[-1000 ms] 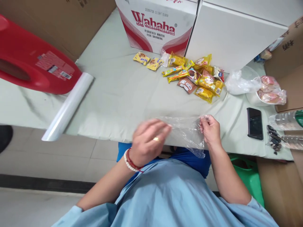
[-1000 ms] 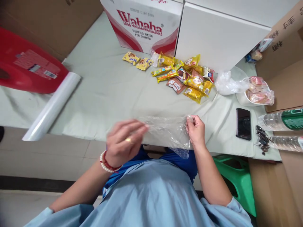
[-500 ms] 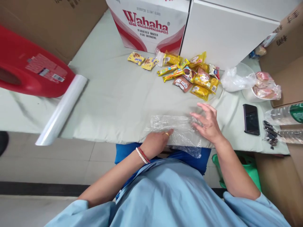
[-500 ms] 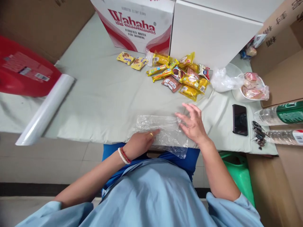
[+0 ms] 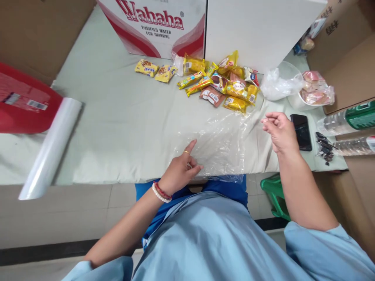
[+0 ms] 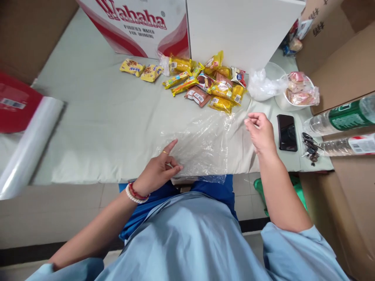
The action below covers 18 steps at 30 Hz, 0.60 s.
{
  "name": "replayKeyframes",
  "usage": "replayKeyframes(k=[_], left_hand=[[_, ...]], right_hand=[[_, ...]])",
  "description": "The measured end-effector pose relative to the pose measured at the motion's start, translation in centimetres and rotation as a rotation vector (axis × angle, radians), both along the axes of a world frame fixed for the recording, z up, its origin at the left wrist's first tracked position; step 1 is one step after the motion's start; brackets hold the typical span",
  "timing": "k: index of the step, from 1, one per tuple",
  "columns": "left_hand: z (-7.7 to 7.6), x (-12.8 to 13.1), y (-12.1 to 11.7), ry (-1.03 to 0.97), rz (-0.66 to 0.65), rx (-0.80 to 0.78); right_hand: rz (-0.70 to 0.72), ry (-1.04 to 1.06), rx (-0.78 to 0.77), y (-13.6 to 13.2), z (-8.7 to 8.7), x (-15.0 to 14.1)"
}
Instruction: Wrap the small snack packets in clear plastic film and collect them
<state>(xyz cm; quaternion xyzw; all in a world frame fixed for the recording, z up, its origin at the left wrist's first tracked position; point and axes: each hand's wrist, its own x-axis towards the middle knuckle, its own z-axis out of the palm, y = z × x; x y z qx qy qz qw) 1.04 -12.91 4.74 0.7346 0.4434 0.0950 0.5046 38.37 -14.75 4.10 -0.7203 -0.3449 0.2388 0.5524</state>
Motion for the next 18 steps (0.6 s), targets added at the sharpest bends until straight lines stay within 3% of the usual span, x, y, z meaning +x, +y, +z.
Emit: replayKeyframes(k=[3, 5, 7, 9, 13, 18], left_hand=[[0.0, 0.3, 0.3, 0.004, 0.078, 0.286], [-0.5, 0.5, 0.9, 0.089, 0.046, 0.558], [-1.4, 0.5, 1.7, 0.175, -0.017, 0.732], [-2.5, 0.0, 2.5, 0.240, -0.076, 0.763], [-4.7, -2.3, 4.2, 0.303, -0.104, 0.669], [-5.5, -5.1, 5.6, 0.265, -0.059, 0.635]], right_hand=[[-0.129, 0.050, 0.042, -2.2, 1.3, 1.1], [-0.197, 0.085, 0.082, -2.9, 2.3, 1.3], [-0.239, 0.097, 0.136, -3.3, 3.3, 1.4], [-0.264, 0.091, 0.191, -3.5, 4.4, 1.5], [-0.284, 0.041, 0.259, -3.6, 6.0, 1.8], [-0.223, -0.015, 0.317, -3.2, 7.0, 0.9]])
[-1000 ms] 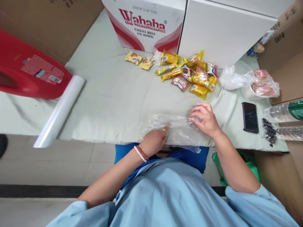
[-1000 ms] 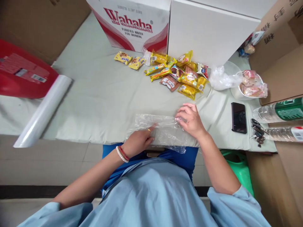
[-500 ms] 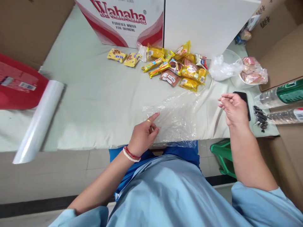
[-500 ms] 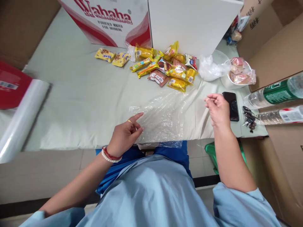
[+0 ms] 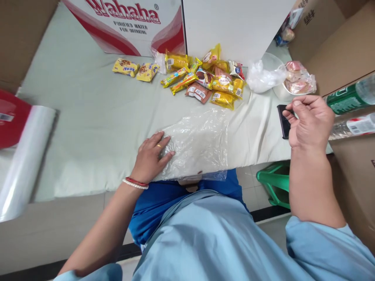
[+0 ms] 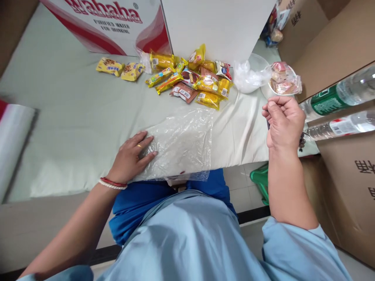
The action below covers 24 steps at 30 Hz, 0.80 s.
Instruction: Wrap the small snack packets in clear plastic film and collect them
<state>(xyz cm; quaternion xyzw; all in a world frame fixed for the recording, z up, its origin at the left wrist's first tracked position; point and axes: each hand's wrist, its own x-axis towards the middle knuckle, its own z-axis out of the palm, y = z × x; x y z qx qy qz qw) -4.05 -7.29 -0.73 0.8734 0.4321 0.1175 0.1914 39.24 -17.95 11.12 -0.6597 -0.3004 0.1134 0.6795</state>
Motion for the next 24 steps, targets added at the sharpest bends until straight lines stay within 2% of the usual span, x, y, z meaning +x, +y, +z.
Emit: replayKeyframes(k=[4, 10, 11, 13, 15, 16, 20, 22, 24], left_hand=[[0.4, -0.1, 0.0, 0.035, 0.010, 0.016], [0.9, 0.8, -0.7, 0.110, 0.034, 0.050], [0.8, 0.9, -0.8, 0.114, 0.036, 0.057], [0.8, 1.0, -0.9, 0.123, 0.035, 0.072], [0.7, 1.0, -1.0, 0.130, 0.033, 0.082], [0.7, 1.0, -1.0, 0.133, 0.031, 0.084], [0.8, 1.1, -1.1, 0.133, 0.031, 0.083], [0.8, 1.1, -1.1, 0.133, 0.030, 0.078], [0.8, 1.1, -1.1, 0.130, 0.028, 0.072]], right_hand=[[0.108, -0.050, 0.007, 0.5, 0.0, -1.9], [0.313, -0.246, -0.180, 0.8, 0.0, -6.4], [0.405, -0.327, -0.230, 0.7, -0.2, -7.7], [0.706, -0.529, -0.311, 0.3, -1.0, -11.1], [1.040, -0.739, -0.327, 0.2, -2.3, -14.8], [1.127, -0.837, -0.332, 0.4, -3.1, -16.7], [1.230, -1.126, -0.510, 2.1, -5.7, -21.8], [1.262, -1.190, -0.614, 2.6, -6.0, -22.4], [1.295, -1.208, -0.688, 1.9, -5.3, -21.5]])
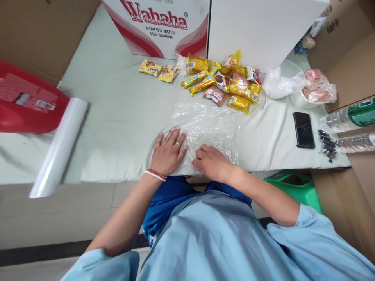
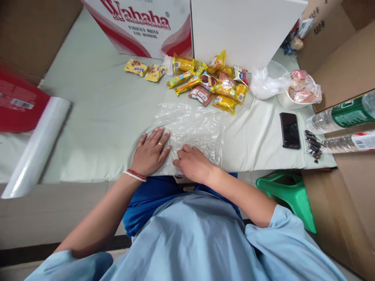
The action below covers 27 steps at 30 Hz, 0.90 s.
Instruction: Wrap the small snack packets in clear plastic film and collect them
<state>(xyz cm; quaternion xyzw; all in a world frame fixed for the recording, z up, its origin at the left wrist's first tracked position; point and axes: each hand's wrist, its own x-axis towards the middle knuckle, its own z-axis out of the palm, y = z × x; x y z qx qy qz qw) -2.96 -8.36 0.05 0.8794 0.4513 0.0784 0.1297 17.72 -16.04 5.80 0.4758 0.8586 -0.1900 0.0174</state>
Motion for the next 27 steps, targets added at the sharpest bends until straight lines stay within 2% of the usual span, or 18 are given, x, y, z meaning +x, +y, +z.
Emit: replayKeyframes(k=[3, 5, 7, 9, 11, 13, 15, 17, 19, 21, 23, 25, 27], left_hand=[[0.0, -0.1, 0.0, -0.015, 0.000, -0.005], [-0.1, -0.1, 0.0, -0.027, -0.004, -0.006], [-0.1, -0.1, 0.0, -0.036, -0.005, -0.008], [0.0, 0.0, 0.0, -0.040, 0.004, -0.009], [0.1, 0.0, -0.1, -0.041, 0.010, -0.008], [0.2, 0.1, -0.1, -0.037, 0.003, -0.008], [0.2, 0.1, -0.2, -0.029, -0.005, -0.007], [0.2, 0.0, -0.2, -0.019, -0.011, -0.004], [0.1, -0.1, -0.2, -0.011, -0.016, 0.003], [0.0, -0.2, -0.2, -0.008, -0.021, 0.013], [0.0, -0.2, -0.2, -0.011, -0.022, 0.017], [0.0, -0.2, -0.2, -0.013, -0.018, 0.016], [0.1, -0.2, -0.2, -0.011, -0.014, 0.013]], right_hand=[[0.000, -0.064, -0.163, -3.2, 2.5, 3.7], [0.049, -0.129, -0.412, -5.5, 4.6, 6.4], [0.067, -0.132, -0.512, -6.6, 5.9, 7.9], [0.032, -0.016, -0.410, -6.3, 5.7, 7.6], [-0.014, 0.150, -0.200, -5.0, 4.4, 5.9], [-0.014, 0.232, -0.070, -3.9, 3.0, 4.2], [0.071, 0.195, -0.109, -3.6, 2.5, 3.6], [0.146, 0.108, -0.235, -4.1, 3.5, 4.5], [0.129, 0.077, -0.311, -4.7, 5.1, 6.4], [0.054, 0.121, -0.305, -5.0, 6.0, 7.7], [0.008, 0.179, -0.241, -4.8, 5.4, 7.6], [-0.009, 0.195, -0.159, -4.6, 3.9, 6.0], [0.036, 0.194, -0.124, -4.8, 2.4, 4.0]])
